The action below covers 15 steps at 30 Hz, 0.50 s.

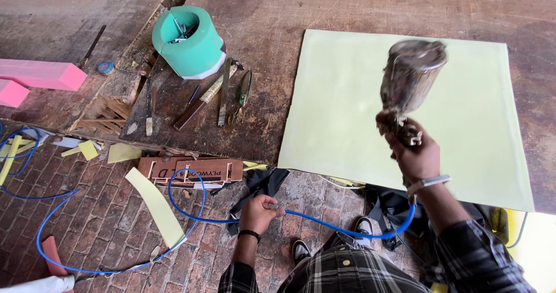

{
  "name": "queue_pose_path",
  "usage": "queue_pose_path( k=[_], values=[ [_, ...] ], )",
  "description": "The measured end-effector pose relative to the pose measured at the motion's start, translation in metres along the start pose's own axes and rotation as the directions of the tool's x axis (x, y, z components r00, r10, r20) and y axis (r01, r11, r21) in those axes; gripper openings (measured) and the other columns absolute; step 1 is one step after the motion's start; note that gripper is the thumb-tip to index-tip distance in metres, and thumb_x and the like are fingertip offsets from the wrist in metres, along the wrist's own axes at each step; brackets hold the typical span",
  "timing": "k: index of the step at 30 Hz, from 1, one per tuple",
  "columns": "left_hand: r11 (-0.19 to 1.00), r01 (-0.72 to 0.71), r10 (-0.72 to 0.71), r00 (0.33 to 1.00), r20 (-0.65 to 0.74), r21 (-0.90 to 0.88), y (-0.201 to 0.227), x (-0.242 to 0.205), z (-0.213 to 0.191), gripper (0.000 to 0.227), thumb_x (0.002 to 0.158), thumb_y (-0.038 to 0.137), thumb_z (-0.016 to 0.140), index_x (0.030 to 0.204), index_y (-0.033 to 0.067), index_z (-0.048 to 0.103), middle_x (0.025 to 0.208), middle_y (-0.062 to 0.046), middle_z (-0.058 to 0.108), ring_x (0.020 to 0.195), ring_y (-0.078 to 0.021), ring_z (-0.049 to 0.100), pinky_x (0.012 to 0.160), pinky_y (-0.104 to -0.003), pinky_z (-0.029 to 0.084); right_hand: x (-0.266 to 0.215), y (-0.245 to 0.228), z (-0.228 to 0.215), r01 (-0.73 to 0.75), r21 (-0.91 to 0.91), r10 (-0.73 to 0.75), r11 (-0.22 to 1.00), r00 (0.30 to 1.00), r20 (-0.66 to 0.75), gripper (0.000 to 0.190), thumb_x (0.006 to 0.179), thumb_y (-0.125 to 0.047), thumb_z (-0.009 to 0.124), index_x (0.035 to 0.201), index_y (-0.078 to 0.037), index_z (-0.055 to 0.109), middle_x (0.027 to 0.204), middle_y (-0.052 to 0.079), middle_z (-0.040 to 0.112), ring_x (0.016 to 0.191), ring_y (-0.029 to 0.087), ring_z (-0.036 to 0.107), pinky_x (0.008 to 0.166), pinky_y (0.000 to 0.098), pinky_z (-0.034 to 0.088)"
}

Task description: The person uses a spray gun to apply a coating to a light green foam sheet on a wooden table. They then place a black fabric sheet over the foam, smooth it out, and cut the fabric to size using shears. Finally, they stack the cut fabric with other materials.

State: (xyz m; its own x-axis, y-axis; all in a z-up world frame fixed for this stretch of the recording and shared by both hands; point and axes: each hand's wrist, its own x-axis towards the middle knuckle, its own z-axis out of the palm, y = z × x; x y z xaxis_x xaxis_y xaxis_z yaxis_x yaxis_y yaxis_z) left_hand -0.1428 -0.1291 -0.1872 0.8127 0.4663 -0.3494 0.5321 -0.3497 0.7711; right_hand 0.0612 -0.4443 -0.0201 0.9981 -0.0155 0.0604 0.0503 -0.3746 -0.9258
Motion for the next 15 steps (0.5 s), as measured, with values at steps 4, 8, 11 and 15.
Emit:
queue_pose_path(
  k=[4, 8, 11, 15],
  values=[
    [0.995, -0.016, 0.007, 0.995, 0.101, 0.098, 0.035, 0.011, 0.018, 0.045, 0.06, 0.03, 0.1, 0.095, 0.0123, 0.077, 0.084, -0.001, 0.076, 0.078, -0.0137, 0.073, 0.071, -0.033, 0.057, -0.025, 0.02, -0.025, -0.232, -0.157, 0.263, 0.96, 0.94, 0.216, 0.058, 0.087, -0.013, 0.078, 0.143, -0.007, 0.06, 0.084, 0.009, 0.072, 0.066, 0.016, 0.066, 0.058, 0.0315, 0.056],
    [0.989, -0.078, 0.064, 0.992, 0.112, 0.125, 0.055, 0.027, 0.022, 0.044, 0.063, 0.03, 0.098, 0.097, 0.0126, 0.077, 0.084, -0.002, 0.077, 0.078, -0.0144, 0.073, 0.071, -0.033, 0.057, -0.016, 0.024, -0.023, -0.209, 0.116, 0.179, 0.971, 0.957, 0.227, 0.06, 0.086, -0.011, 0.076, 0.143, -0.004, 0.058, 0.084, 0.007, 0.069, 0.066, 0.012, 0.062, 0.057, 0.0306, 0.054],
    [0.992, -0.057, 0.044, 0.993, 0.113, 0.113, 0.059, 0.034, 0.022, 0.043, 0.063, 0.029, 0.097, 0.097, 0.0128, 0.077, 0.082, -0.003, 0.077, 0.076, -0.0151, 0.073, 0.068, -0.033, 0.057, 0.005, 0.018, -0.027, -0.158, 0.138, 0.131, 0.978, 0.974, 0.187, 0.059, 0.088, -0.011, 0.076, 0.144, -0.004, 0.058, 0.084, 0.006, 0.067, 0.065, 0.012, 0.06, 0.057, 0.0294, 0.053],
    [0.991, -0.064, 0.055, 0.996, 0.071, 0.121, 0.057, 0.031, 0.023, 0.041, 0.065, 0.028, 0.097, 0.097, 0.0123, 0.077, 0.079, -0.003, 0.075, 0.074, -0.0153, 0.072, 0.067, -0.033, 0.056, 0.019, 0.007, -0.023, -0.034, 0.172, 0.017, 0.984, 0.995, 0.096, 0.056, 0.09, -0.011, 0.076, 0.143, -0.002, 0.059, 0.086, 0.005, 0.067, 0.067, 0.012, 0.061, 0.059, 0.0285, 0.053]
  ],
)
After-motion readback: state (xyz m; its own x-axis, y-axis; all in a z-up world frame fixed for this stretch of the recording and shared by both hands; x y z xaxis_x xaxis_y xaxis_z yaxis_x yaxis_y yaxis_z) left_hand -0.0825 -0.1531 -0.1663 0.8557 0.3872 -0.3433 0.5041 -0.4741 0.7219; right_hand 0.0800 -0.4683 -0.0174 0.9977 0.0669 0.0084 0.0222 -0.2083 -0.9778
